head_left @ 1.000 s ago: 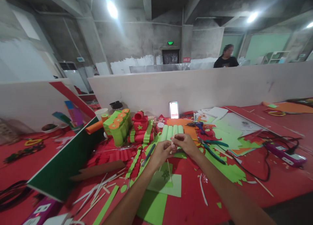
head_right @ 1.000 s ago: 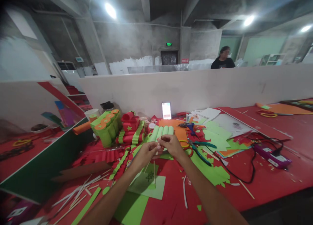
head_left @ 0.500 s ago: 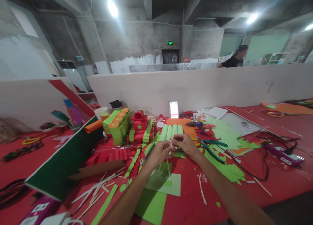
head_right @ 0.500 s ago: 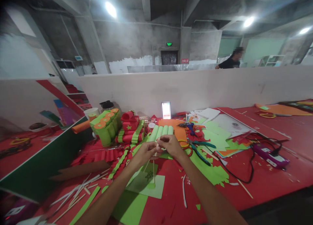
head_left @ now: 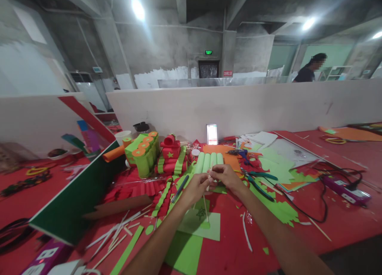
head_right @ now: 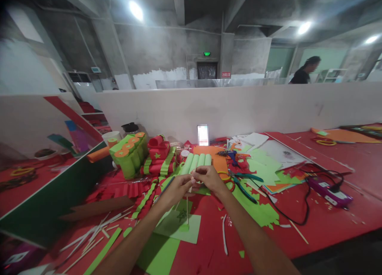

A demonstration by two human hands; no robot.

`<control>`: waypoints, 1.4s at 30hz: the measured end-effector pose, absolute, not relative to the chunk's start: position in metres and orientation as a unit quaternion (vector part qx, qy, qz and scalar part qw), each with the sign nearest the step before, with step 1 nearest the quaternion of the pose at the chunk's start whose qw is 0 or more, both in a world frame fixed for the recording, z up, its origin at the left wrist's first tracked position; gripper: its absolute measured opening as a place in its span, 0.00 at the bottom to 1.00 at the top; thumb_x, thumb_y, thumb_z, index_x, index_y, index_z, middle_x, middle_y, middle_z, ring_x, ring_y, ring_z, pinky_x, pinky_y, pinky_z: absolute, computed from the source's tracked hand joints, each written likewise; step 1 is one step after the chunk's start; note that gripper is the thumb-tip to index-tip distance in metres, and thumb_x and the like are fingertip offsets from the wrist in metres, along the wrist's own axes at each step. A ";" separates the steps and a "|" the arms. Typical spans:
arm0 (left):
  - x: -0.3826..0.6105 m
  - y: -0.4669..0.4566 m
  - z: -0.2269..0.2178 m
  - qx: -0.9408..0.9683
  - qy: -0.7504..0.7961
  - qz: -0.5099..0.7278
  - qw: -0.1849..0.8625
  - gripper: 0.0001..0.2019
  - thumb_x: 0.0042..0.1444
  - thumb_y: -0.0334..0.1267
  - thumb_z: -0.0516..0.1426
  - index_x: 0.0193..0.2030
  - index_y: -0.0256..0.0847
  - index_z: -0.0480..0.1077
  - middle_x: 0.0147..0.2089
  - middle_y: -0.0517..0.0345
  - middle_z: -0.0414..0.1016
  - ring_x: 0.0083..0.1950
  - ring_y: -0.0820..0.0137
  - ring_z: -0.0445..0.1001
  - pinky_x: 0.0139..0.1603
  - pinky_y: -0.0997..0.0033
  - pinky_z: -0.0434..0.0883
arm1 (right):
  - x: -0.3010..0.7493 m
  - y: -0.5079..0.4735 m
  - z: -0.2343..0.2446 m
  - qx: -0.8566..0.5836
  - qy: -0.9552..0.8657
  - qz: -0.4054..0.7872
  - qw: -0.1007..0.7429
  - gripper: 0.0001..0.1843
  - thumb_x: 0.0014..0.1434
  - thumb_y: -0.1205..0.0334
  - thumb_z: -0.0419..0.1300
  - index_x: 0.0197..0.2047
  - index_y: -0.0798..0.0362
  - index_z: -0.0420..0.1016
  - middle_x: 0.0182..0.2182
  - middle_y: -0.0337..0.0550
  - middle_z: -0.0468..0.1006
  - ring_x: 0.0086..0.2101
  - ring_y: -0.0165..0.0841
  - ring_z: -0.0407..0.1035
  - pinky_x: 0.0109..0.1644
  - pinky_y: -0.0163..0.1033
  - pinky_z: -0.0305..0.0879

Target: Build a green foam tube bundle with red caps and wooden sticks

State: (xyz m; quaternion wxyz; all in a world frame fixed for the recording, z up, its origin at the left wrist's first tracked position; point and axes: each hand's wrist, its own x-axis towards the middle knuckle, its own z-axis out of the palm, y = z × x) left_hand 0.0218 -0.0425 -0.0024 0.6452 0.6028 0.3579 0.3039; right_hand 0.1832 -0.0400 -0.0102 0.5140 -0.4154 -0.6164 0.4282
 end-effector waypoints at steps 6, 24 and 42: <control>0.021 -0.042 -0.006 0.628 0.348 0.302 0.627 0.20 0.49 0.50 0.59 0.43 0.37 0.70 0.40 0.52 0.77 0.38 0.63 0.76 0.43 0.59 0.73 | 0.183 -0.041 -0.010 -0.421 -0.618 0.432 0.505 0.16 0.47 0.51 0.66 0.29 0.57 0.76 0.25 0.40 0.76 0.27 0.31 0.68 0.31 0.34 0.62; -0.013 -0.017 0.011 0.595 0.373 0.382 0.601 0.19 0.46 0.52 0.61 0.34 0.35 0.69 0.39 0.49 0.78 0.42 0.62 0.77 0.44 0.61 0.74 | 0.195 -0.047 0.005 -0.451 -0.735 0.306 0.403 0.11 0.56 0.57 0.58 0.38 0.54 0.77 0.32 0.42 0.78 0.31 0.33 0.69 0.34 0.35 0.63; -0.018 -0.013 0.006 0.591 0.379 0.367 0.610 0.20 0.43 0.52 0.63 0.34 0.36 0.70 0.35 0.51 0.78 0.39 0.62 0.77 0.42 0.62 0.74 | 0.184 -0.052 -0.003 -0.450 -0.803 0.213 0.328 0.08 0.55 0.64 0.58 0.36 0.52 0.78 0.30 0.41 0.79 0.29 0.32 0.69 0.33 0.33 0.59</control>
